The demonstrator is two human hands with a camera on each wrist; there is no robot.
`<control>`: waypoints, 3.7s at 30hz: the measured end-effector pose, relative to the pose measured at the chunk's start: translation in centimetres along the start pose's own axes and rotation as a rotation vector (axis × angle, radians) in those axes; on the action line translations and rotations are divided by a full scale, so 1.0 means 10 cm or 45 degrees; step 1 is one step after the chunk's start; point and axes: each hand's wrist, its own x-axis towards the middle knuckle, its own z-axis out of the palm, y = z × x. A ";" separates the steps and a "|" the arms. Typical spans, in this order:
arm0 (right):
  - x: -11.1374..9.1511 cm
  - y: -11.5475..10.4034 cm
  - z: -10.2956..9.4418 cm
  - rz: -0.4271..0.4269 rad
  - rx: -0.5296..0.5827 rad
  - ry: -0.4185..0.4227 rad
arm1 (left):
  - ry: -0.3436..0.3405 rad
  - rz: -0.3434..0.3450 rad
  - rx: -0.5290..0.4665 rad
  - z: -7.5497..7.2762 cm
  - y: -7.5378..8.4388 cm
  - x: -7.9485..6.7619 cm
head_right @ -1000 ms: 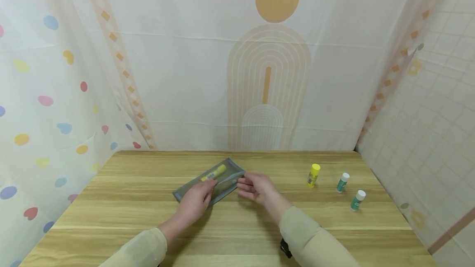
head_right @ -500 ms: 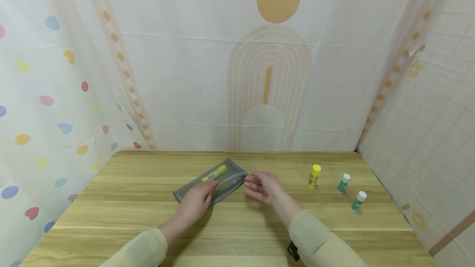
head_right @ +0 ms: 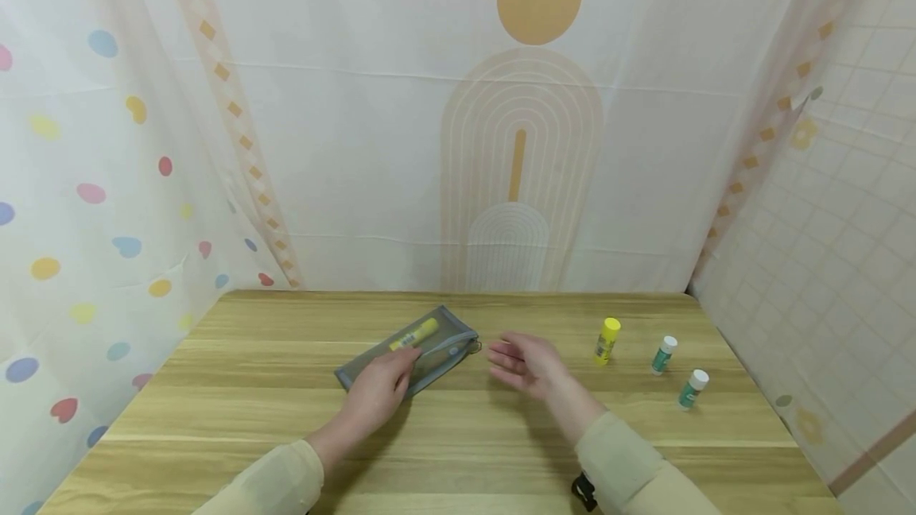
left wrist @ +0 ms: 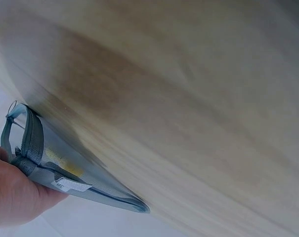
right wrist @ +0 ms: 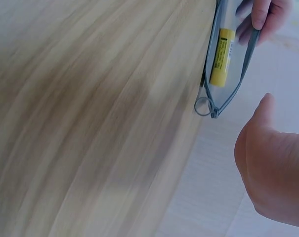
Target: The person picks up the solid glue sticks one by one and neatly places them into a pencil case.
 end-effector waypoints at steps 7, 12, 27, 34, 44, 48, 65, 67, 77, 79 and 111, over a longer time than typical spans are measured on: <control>-0.06 -0.05 -0.12 0.007 0.008 -0.005 | 0.017 0.004 0.006 0.02 -0.01 0.00; -0.10 -0.08 -0.21 0.012 0.007 -0.019 | 0.022 -0.004 0.007 0.02 -0.02 0.00; -0.27 -0.19 -0.45 -0.015 0.013 -0.050 | 0.028 -0.014 0.007 0.03 -0.02 -0.01; -0.32 -0.21 -0.61 -0.070 -0.006 -0.047 | 0.030 -0.012 0.004 0.03 -0.02 -0.01; -0.37 -0.24 -0.80 -0.168 -0.161 0.091 | 0.016 -0.024 -0.003 0.02 -0.01 -0.01; -0.37 -0.24 -0.87 -0.209 -0.248 0.137 | 0.002 -0.028 -0.001 0.02 -0.01 -0.02; -0.45 -0.31 -0.96 -0.465 -0.727 0.468 | 0.011 -0.017 0.021 0.01 0.00 -0.01; -0.46 -0.33 -0.97 -0.510 -0.804 0.516 | 0.009 -0.018 0.021 0.01 -0.01 -0.01; -0.45 -0.32 -1.04 -0.633 -1.033 0.725 | 0.026 -0.013 0.021 -0.01 0.02 0.00; -0.43 -0.32 -1.06 -0.644 -1.053 0.742 | 0.037 -0.005 0.022 -0.02 0.02 -0.01; -0.12 -0.30 -1.22 -0.465 -1.047 0.564 | 0.027 0.007 0.018 0.01 -0.01 -0.01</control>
